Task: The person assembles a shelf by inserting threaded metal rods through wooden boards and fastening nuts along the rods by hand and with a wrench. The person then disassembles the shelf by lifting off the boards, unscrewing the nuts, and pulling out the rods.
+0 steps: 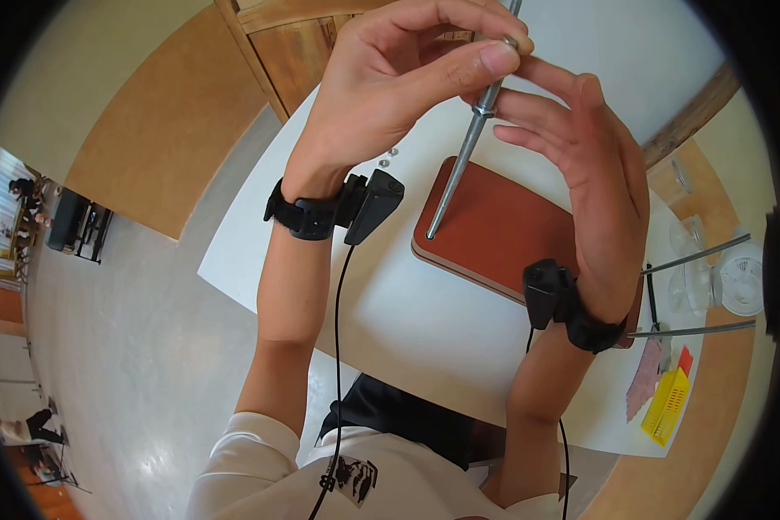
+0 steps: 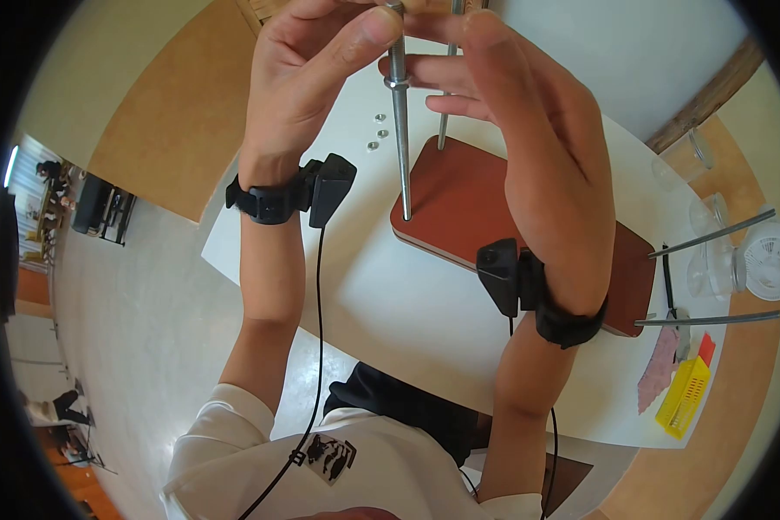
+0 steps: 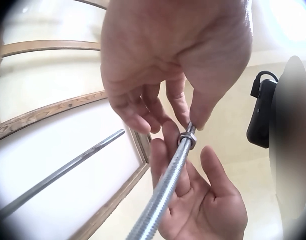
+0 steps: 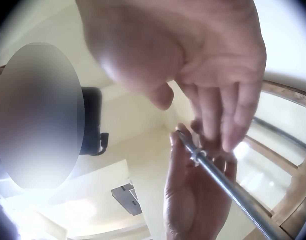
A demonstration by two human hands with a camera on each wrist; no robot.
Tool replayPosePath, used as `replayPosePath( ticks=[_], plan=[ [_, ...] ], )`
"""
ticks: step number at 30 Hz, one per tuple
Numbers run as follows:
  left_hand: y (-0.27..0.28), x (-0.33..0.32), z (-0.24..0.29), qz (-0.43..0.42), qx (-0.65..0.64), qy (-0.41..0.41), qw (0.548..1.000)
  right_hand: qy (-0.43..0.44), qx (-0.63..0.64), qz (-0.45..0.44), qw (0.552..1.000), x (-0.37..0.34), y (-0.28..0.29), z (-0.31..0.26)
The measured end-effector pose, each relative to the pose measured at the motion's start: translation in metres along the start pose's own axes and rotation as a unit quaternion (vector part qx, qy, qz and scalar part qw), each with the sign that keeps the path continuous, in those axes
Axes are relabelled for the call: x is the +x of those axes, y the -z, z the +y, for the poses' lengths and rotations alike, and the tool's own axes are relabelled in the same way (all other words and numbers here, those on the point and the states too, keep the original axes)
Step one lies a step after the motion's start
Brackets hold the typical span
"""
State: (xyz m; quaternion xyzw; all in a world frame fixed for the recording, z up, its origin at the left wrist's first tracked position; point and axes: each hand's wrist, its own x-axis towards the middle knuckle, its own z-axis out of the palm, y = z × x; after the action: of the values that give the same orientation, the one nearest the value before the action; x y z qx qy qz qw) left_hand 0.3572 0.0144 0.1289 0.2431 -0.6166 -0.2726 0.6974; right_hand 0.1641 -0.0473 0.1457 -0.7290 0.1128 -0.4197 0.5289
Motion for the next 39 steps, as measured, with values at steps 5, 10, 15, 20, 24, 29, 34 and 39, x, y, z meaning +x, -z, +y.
replayPosePath(
  ticks=[5, 10, 15, 20, 24, 29, 34, 39],
  plan=[
    [0.002, 0.0, -0.001, -0.004, 0.05, -0.014, 0.999, -0.056, -0.031, 0.053, 0.997, 0.004, 0.024, 0.003],
    [0.001, -0.001, -0.002, -0.004, 0.016, 0.004, 1.0, -0.006, 0.011, 0.064, 0.998, 0.0, -0.013, -0.003],
    [-0.004, 0.002, 0.005, -0.021, 0.116, -0.054, 0.992, -0.037, -0.005, 0.021, 0.999, 0.004, 0.025, 0.006],
    [0.005, 0.002, -0.003, -0.003, 0.05, -0.011, 0.999, -0.016, 0.033, 0.062, 0.997, 0.004, 0.018, 0.004],
    [0.0, -0.002, 0.002, 0.012, 0.024, 0.016, 1.0, -0.017, 0.027, 0.016, 0.999, 0.001, -0.001, 0.005],
    [0.001, 0.0, 0.002, -0.013, 0.108, -0.041, 0.993, -0.046, -0.018, 0.033, 0.998, 0.002, 0.017, -0.001],
    [0.002, 0.001, -0.002, -0.017, 0.077, -0.046, 0.996, 0.007, -0.072, -0.041, 0.997, -0.005, 0.0, 0.003],
    [0.01, 0.009, -0.011, -0.062, 0.1, -0.123, 0.986, -0.014, -0.035, 0.007, 0.999, 0.0, 0.014, 0.002]
  ],
)
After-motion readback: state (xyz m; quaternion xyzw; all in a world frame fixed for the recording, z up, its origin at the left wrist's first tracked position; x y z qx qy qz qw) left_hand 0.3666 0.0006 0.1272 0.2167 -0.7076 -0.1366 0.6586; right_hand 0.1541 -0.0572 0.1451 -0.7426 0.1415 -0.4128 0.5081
